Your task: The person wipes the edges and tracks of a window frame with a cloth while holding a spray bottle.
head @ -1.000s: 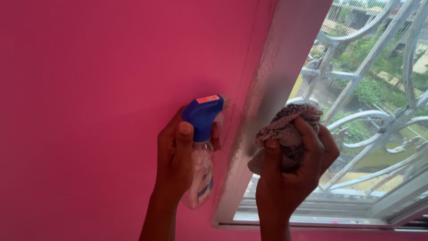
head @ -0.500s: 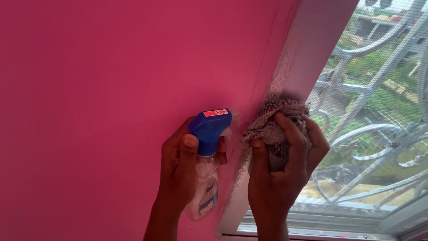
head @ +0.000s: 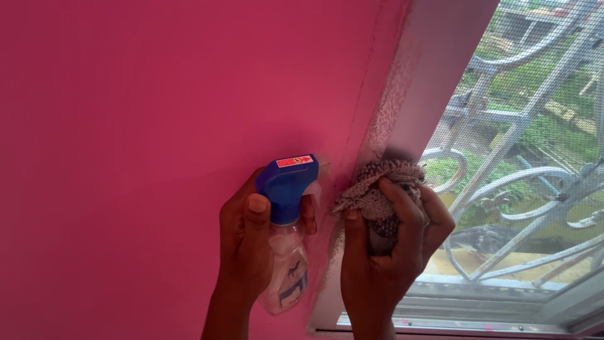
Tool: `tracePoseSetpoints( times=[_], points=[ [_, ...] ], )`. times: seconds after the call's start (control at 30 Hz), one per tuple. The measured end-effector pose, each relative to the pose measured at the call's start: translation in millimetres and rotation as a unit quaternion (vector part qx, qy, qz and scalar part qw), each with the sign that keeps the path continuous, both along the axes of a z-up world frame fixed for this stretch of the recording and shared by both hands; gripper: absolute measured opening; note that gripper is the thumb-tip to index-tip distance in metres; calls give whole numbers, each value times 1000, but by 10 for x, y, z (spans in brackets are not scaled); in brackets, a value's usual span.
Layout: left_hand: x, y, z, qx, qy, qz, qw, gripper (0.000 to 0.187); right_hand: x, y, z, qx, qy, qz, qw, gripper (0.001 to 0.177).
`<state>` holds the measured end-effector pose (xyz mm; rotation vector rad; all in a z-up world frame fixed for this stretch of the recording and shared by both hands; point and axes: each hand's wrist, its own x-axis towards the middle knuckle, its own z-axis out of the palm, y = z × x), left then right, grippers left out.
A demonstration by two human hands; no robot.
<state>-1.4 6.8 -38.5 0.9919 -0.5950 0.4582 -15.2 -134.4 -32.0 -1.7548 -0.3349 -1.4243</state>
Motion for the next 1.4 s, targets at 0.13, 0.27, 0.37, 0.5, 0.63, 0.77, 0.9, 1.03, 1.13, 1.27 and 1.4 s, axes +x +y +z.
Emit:
tracePoseSetpoints(
  times=[0.13,0.27,0.37,0.5,0.63,0.77,0.9,1.03,1.13,1.27,1.4],
  points=[
    [24,-9,-10,-18,11,-14,1000,73,7,-7,-65,-4,-1,-13,1000,44],
    [21,-16,-21,-8,7,3,1000,73,-1,-19,-112,-1,6,-10,1000,44],
    [10,-27,-26,-4,4,9,1000,73,-24,-31,-135,3,15,-3,1000,44],
    [24,-23,-44,12,3,29,1000,74,-29,-41,-162,8,27,4,1000,45],
    [32,-26,-51,15,2,36,999,75,-44,-47,-182,-4,31,-9,999,46],
    [2,-34,-28,22,4,43,999,76,-63,-48,-208,4,35,-2,999,45],
    [-19,-47,17,30,-1,48,998,78,-70,-59,-227,1,36,-3,999,45],
    [-53,-57,51,38,-15,40,998,82,-69,-61,-262,3,36,-6,999,46],
    [-72,-64,69,33,-19,33,999,82,-68,-59,-276,4,33,-6,999,45],
    [-98,-67,55,34,-27,37,998,80,-66,-62,-312,-11,18,-16,1000,46],
    [-96,-76,30,28,-27,38,999,77,-84,-84,-340,-21,21,-6,1000,45]
  ],
)
